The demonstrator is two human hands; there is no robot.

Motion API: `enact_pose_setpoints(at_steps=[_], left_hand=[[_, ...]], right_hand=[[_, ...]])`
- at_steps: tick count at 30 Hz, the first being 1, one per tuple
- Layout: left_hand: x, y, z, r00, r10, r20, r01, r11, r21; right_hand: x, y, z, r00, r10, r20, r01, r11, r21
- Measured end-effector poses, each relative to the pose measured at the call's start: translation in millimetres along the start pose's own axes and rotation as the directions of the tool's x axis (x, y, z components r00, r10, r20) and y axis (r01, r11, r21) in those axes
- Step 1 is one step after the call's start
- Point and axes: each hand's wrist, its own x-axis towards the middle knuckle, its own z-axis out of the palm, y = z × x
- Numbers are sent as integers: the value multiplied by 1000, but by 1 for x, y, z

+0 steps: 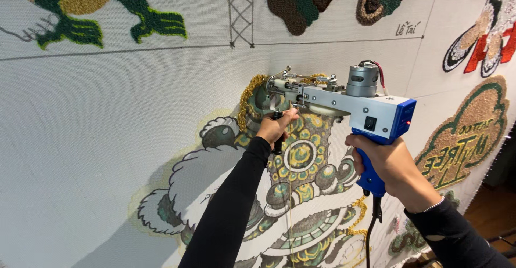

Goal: The person uses a tufting gun to apply colored yarn to a canvas following the outline of a lion dance head. They guide the machine with both hands along the fabric to fill in the design.

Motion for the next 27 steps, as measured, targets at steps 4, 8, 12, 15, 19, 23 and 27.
enact_pose_setpoints(at_steps=[4, 8, 12, 15, 19, 23, 27], left_hand=[[7, 0, -6, 1000, 4, 6, -4, 999, 51], [18, -3, -7, 999, 33, 16, -33, 999, 5], [32, -11, -12, 1000, 13, 17, -14, 999, 53], [32, -12, -10, 998, 15, 57, -17, 999, 28], [4, 15, -6, 981, 6, 194, -18, 998, 61], [-25, 38, 14, 957, -17, 289, 10, 1000, 24], [-36, 34, 41, 954, 24, 299, -5, 998, -62]], right_hand=[[7, 5, 2, 999, -44, 6, 44, 999, -19], [11, 5, 2, 999, -45, 5, 44, 999, 9], [13, 4, -1, 1000, -17, -12, 17, 1000, 22], [12, 4, -6, 998, -25, 62, 20, 996, 82], [4, -3, -16, 999, 40, 31, -42, 997, 60], [0, -7, -37, 998, 33, 60, -36, 998, 55], [-5, -1, -76, 995, -11, 95, 4, 998, 70]])
